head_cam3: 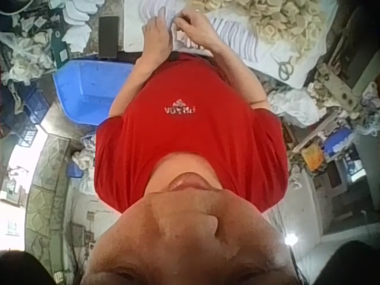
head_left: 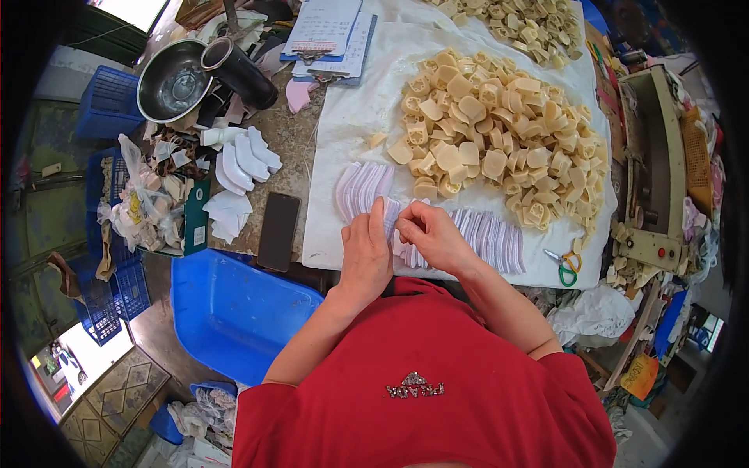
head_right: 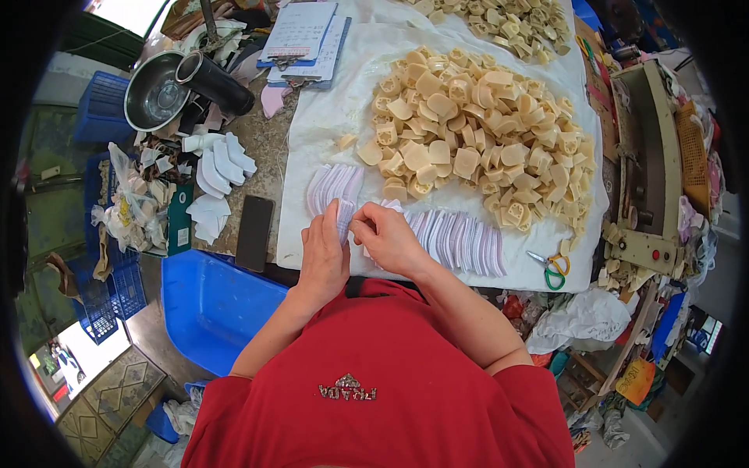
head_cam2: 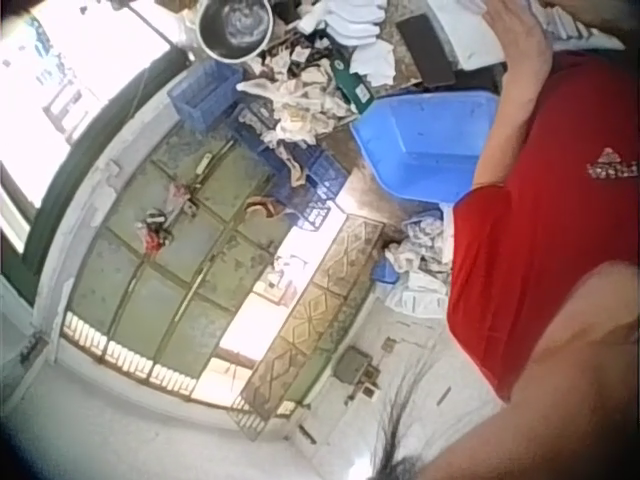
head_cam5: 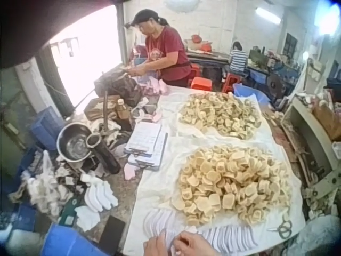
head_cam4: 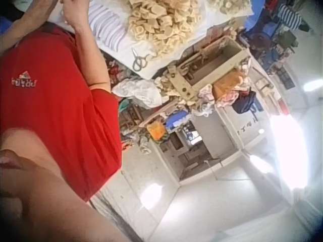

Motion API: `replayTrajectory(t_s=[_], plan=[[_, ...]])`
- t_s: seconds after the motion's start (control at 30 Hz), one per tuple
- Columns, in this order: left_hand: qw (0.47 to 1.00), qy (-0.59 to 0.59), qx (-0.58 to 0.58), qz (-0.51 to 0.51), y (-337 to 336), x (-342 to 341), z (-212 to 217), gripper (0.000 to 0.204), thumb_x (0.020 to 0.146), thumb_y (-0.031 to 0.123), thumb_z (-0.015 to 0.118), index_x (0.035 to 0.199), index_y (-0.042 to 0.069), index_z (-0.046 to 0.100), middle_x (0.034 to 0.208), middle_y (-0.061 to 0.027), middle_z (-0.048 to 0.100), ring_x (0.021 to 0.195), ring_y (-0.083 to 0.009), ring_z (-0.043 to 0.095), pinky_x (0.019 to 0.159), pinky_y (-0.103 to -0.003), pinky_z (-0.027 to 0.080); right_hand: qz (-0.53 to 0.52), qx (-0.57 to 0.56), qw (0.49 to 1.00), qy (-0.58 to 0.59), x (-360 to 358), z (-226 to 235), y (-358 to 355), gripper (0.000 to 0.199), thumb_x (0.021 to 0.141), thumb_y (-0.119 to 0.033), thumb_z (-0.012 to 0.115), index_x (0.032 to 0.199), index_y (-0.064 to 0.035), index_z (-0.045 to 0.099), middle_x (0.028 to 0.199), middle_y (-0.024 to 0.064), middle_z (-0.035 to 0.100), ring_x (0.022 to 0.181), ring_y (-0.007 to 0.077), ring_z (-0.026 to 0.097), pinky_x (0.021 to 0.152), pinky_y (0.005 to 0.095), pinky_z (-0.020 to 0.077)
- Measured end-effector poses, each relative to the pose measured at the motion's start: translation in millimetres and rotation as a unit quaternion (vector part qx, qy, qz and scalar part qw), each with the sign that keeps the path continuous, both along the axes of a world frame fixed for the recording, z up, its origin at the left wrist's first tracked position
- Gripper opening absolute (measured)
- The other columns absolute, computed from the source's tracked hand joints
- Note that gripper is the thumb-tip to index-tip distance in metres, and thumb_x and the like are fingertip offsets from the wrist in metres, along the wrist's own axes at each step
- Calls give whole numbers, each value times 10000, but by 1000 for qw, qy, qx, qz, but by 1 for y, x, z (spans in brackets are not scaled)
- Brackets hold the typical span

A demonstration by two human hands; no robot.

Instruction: The person is sorting and counting pink and white striped shoe components on a workbench in a factory setting.

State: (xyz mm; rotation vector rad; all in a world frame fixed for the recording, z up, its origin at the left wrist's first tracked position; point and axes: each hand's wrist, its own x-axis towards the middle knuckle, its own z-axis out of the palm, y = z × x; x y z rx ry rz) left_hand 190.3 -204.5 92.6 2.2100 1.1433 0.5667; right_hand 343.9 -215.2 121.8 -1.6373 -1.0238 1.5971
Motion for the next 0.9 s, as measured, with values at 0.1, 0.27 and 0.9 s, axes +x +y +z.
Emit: replayTrajectory(t_s=[0.1,0.27,0.9], plan=[[1000,-4,-1,-11,-1,2,5,706,674,-95,519,1320,-45,240,950,-192,469,869,-346,470,722,-433,339,-7,10,998,57,9,-8,-2,149,852,-116,534,839,30,559,714,48,577,641,97,512,588,243,423],[958,-182,-222,-10,-5,1,1,541,817,16,509,1313,11,291,982,-141,518,878,-212,523,753,-346,417,-33,8,986,163,11,-10,-7,121,848,-96,528,801,13,545,716,23,558,647,91,514,589,235,422],[775,-372,-460,223,-3,16,-8,290,926,188,404,1076,-21,539,819,-56,564,697,-84,488,606,-250,429,24,149,988,-21,-6,-19,-20,49,796,-42,543,797,1,519,882,61,495,815,137,494,738,262,428]])
